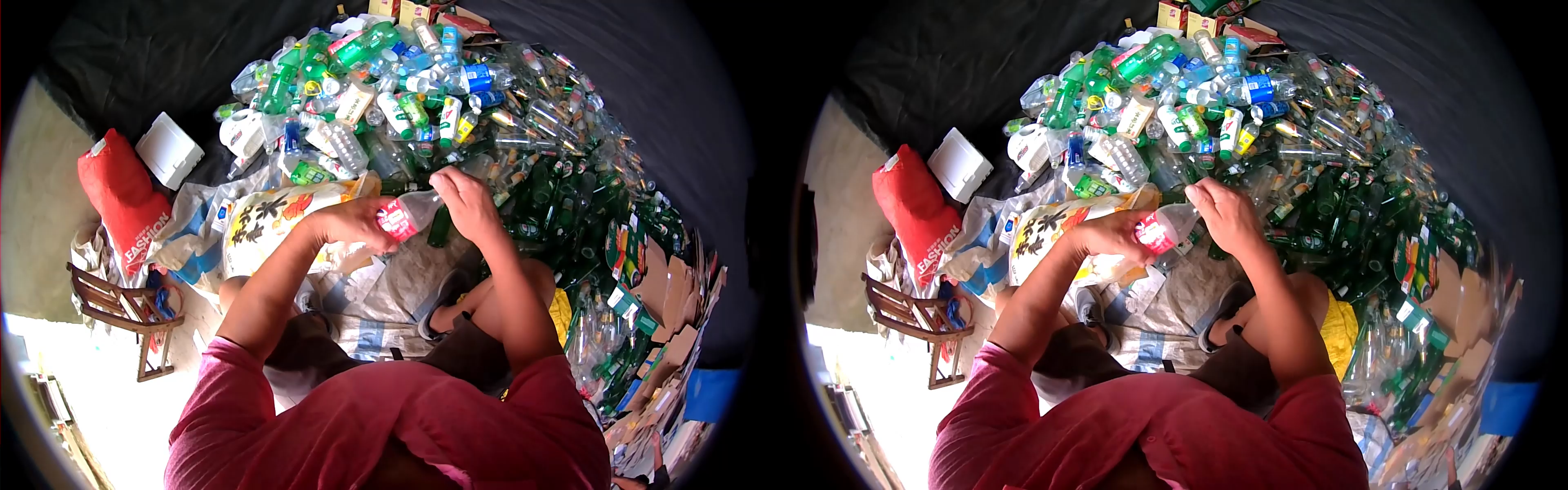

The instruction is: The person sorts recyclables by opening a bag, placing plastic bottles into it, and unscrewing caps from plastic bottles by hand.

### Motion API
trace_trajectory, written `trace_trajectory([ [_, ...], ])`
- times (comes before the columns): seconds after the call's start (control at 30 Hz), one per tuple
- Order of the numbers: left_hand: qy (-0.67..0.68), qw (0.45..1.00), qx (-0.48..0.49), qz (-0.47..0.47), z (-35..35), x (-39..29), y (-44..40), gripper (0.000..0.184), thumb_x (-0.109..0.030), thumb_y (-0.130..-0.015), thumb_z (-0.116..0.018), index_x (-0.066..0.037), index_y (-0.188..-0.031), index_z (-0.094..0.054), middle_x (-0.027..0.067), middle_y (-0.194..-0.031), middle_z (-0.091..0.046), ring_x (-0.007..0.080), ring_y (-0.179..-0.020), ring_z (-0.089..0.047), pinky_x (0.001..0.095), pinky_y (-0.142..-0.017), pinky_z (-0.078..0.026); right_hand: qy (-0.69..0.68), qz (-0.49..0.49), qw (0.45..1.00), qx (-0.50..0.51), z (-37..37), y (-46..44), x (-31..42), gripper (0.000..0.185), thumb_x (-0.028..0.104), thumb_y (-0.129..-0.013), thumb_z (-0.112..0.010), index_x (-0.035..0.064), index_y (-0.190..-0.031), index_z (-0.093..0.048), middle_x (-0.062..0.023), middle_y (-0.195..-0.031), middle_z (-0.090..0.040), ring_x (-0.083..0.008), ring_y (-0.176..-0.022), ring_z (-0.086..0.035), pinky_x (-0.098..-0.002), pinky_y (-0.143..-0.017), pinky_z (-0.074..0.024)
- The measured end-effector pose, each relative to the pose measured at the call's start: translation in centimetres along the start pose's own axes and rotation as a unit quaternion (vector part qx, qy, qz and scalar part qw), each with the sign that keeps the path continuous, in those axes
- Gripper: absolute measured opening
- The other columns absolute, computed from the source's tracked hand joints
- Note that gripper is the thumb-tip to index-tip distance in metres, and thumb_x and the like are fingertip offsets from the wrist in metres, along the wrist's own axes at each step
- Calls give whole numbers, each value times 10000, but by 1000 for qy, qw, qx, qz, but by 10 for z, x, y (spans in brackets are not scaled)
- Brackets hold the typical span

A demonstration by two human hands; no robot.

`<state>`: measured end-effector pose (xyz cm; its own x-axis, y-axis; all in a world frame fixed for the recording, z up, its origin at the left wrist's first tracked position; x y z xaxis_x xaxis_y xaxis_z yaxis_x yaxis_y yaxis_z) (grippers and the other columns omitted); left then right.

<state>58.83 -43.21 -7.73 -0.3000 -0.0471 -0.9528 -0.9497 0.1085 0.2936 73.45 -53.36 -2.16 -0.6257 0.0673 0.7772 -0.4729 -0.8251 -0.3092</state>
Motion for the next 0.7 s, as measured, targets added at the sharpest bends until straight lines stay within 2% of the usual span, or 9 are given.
trace_trajectory([
  [0.07,24,998,30,58,-5,-4,10,648,-113,-741,-792,-48,-1330,-530,37,-1119,-669,141,-908,-633,300,-853,-520,-13,2,1000,15,4,2,8,437,396,-1026,-494,9,-883,-641,-167,-751,-647,-353,-697,-629,-415,-642,-480],
  [0.17,-155,986,-34,-42,-5,-11,4,613,-135,-723,-802,-62,-1279,-558,66,-1049,-694,185,-884,-675,331,-833,-531,-17,-33,999,24,-2,2,1,424,375,-1027,-480,10,-893,-649,-178,-763,-650,-371,-705,-623,-409,-647,-482],
  [0.23,-329,932,-147,-33,7,-12,5,581,-188,-713,-803,-78,-1236,-573,128,-958,-704,267,-859,-701,358,-807,-536,-18,-117,993,23,-11,2,-26,461,382,-1022,-490,-7,-821,-633,-102,-707,-632,-230,-680,-612,-347,-668,-466],
  [0.27,-420,890,-172,-46,9,-9,2,626,-273,-703,-787,-69,-1234,-525,207,-919,-693,400,-836,-678,472,-743,-531,-19,-118,993,23,-18,3,-39,461,382,-1022,-490,-7,-821,-633,-102,-707,-632,-230,-680,-612,-347,-668,-466],
  [0.37,-543,806,-234,-5,8,-19,4,596,-279,-711,-791,-73,-1192,-506,203,-920,-703,388,-850,-684,475,-719,-535,-97,-206,973,49,-32,4,-69,489,432,-1022,-480,20,-807,-634,-13,-596,-495,-139,-522,-461,-312,-509,-376],
  [0.43,-590,764,-259,-18,5,-15,3,568,-281,-734,-780,-84,-1183,-494,183,-921,-688,369,-825,-690,462,-693,-542,-199,-389,894,99,-42,19,-75,483,456,-1024,-479,48,-816,-633,59,-566,-339,-71,-447,-267,-275,-408,-222],
  [0.5,-627,710,-310,-85,1,-23,7,518,-271,-770,-750,-91,-1192,-509,155,-940,-664,358,-771,-690,455,-646,-542,-224,-390,888,99,-45,20,-83,489,477,-1022,-476,54,-827,-625,67,-557,-297,-60,-419,-188,-260,-377,-154],
  [0.6,-627,696,-341,-85,6,-15,2,757,-301,-687,-816,-133,-1346,-481,161,-1136,-624,335,-955,-653,436,-806,-520,-160,-330,928,60,-36,11,-73,529,485,-1012,-478,46,-770,-646,14,-604,-469,-126,-456,-369,-323,-440,-330],
  [0.7,-627,640,-410,-170,13,-34,16,902,-266,-669,-823,-195,-1470,-414,126,-1288,-535,367,-1158,-539,463,-973,-434,98,-180,978,30,-1,-22,-73,494,505,-1004,-461,120,-841,-726,-159,-886,-747,-293,-811,-718,-462,-729,-505],
])
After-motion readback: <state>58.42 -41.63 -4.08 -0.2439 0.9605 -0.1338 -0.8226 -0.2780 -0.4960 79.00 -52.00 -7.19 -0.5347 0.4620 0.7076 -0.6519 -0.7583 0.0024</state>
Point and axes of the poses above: each hand's wrist, its own y-axis away from the middle knuckle, its own z-axis out of the back of the hand, x = y × z, the point moved 7 cm from there along -y, towards the middle knuckle
